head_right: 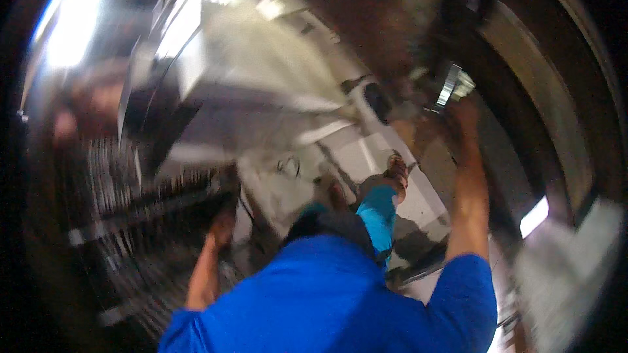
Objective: The person retrieves a yellow tool and a wrench from storage, then uses the wrench to loosen a bolt on a stainless steel machine. After removing the bolt, the person unplugs the machine's power cord and removes a metal tray from the unit.
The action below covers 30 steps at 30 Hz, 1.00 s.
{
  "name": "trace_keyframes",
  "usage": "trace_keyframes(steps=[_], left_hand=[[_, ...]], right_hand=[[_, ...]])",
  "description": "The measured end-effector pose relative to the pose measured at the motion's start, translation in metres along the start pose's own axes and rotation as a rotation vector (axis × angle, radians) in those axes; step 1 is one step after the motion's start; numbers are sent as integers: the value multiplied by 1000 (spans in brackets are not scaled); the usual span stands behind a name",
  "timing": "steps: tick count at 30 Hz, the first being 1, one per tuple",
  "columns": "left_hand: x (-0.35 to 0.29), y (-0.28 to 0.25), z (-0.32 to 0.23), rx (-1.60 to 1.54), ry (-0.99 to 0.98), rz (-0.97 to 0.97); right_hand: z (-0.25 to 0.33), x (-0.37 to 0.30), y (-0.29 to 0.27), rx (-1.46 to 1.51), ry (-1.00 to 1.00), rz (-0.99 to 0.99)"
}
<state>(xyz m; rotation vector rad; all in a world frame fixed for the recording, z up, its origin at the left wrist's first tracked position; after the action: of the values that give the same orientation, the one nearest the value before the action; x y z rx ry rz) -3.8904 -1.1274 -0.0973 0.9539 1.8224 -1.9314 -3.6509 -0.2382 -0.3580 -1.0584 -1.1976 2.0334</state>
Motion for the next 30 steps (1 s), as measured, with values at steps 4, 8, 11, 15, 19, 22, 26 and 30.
trace_keyframes(steps=[4, 8, 11, 15, 19, 22, 26, 30], left_hand=[[49, -27, -45, -447, -8, -192], [67, 46, 59, -595, -143, -385], [94, 77, 80, -1091, -158, -415], [163, 43, 51, -862, -137, -424], [237, 33, 76, -1116, -70, -453], [284, 27, 78, -1495, -19, -394], [311, 46, 71, -1418, -20, -562], [283, 143, 44, -1419, -178, -494]], right_hand=[[-29, -72, 10, -245, -202, -335], [27, -209, 87, -52, -311, 132], [77, -322, 131, 72, -196, 677], [166, -389, 74, -11, -109, 860], [158, -427, 88, -206, -134, 823], [153, -453, 94, -318, -90, 808], [173, -466, 96, -380, -77, 819], [206, -440, 91, -469, -156, 750]])
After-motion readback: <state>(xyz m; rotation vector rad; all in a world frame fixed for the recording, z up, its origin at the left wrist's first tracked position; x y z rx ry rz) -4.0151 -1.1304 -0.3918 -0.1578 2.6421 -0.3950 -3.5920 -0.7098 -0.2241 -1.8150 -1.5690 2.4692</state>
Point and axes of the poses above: each hand's wrist, its own x-axis towards the middle knuckle, its own y-axis out of the palm, z = x × y, the point moved 2 cm from there along x, towards the middle knuckle, and after that the axes turned 10 degrees about -x, right-handed, at the moved point
